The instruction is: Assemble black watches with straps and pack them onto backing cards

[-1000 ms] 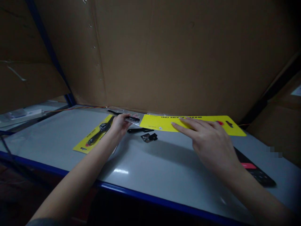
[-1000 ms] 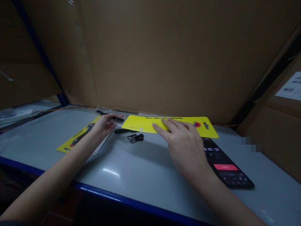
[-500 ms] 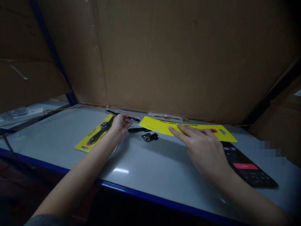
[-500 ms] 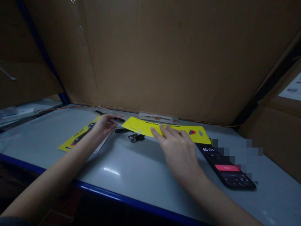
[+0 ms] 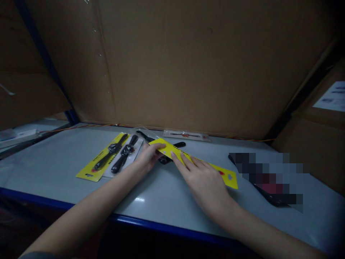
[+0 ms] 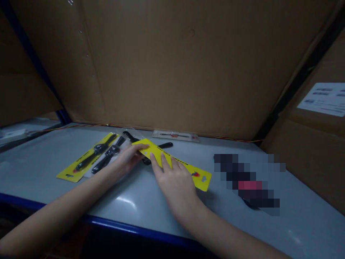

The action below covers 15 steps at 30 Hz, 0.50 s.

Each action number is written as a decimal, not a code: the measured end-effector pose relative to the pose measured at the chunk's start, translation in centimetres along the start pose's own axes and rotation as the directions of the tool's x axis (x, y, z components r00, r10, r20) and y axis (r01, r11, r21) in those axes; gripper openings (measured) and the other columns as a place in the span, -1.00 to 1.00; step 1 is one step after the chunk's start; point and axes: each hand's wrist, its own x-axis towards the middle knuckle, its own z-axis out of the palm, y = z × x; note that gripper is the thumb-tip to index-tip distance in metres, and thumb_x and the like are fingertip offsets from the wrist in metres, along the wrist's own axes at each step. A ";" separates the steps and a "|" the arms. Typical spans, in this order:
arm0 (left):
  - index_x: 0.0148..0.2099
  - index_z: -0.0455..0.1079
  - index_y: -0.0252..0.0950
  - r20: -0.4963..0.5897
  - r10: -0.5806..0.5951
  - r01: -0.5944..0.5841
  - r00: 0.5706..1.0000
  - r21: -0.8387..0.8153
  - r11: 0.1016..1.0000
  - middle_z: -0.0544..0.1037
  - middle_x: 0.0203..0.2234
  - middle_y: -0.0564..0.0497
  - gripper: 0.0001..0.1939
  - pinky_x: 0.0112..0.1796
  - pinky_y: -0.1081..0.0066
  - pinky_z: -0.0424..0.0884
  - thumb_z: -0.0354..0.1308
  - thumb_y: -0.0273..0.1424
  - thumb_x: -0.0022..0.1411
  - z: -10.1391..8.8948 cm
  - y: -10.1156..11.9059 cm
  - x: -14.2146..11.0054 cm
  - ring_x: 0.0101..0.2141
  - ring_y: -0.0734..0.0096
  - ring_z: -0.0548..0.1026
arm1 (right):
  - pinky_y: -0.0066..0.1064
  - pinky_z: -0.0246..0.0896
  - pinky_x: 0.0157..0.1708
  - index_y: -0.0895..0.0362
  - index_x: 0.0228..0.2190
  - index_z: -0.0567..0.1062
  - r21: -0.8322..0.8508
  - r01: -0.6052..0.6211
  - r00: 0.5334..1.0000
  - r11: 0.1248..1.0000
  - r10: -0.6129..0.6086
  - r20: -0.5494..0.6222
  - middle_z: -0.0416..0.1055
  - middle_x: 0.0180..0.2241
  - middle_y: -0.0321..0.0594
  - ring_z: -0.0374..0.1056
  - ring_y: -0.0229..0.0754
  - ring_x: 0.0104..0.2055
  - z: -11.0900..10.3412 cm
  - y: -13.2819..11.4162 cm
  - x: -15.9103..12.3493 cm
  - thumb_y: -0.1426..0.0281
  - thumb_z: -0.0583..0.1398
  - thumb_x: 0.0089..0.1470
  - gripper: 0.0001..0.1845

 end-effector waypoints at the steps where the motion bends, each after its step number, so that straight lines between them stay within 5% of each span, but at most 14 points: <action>1: -0.38 0.39 -0.43 -0.022 -0.001 0.001 1.000 -0.005 1.000 0.54 -0.44 -0.17 -0.87 -0.40 0.43 0.45 0.14 -0.69 -0.03 -0.2 0.1 0.3 -0.42 0.34 0.51 | -0.09 0.33 -0.14 0.17 0.12 0.23 0.063 0.021 1.000 0.998 -0.022 0.005 0.33 0.02 0.04 0.33 0.04 -0.02 -0.2 0.0 -0.2 0.57 0.02 0.07 -0.45; 5: -0.30 0.39 -0.44 -0.124 0.013 -0.021 0.992 -0.070 0.997 0.54 -0.48 -0.14 -0.86 -0.38 0.42 0.45 0.08 -0.64 0.04 -1.4 1.1 1.8 -0.44 0.33 0.52 | -0.13 0.11 0.10 0.11 0.18 0.11 0.327 0.156 0.987 0.932 -0.155 -0.029 0.15 0.16 -0.12 0.10 -0.09 0.17 -1.8 0.9 -0.7 0.28 0.03 0.15 -0.43; 10: -0.21 0.37 -0.41 -0.185 -0.006 -0.028 0.983 -0.180 0.983 0.54 -0.49 -0.11 -0.84 -0.36 0.43 0.45 0.01 -0.50 0.18 -2.0 2.5 2.1 -0.48 0.37 0.51 | 0.06 -0.35 0.21 0.11 0.17 0.11 0.290 0.343 0.932 0.893 -0.285 -0.226 0.08 0.20 -0.16 -0.11 -0.07 0.26 -2.0 2.7 0.1 0.14 0.08 0.08 -0.33; 15: -0.18 0.38 -0.44 -0.065 -0.083 0.070 0.994 -0.189 0.979 0.55 -0.45 -0.20 -0.75 -0.38 0.35 0.45 -0.01 -0.37 0.23 -0.4 2.1 -0.1 -0.49 0.28 0.52 | 0.01 -0.28 0.20 0.12 0.16 0.12 0.219 0.389 0.913 0.895 -0.342 -0.224 0.07 0.20 -0.15 -0.15 -0.07 0.27 0.0 2.7 0.7 0.30 0.15 0.03 -0.34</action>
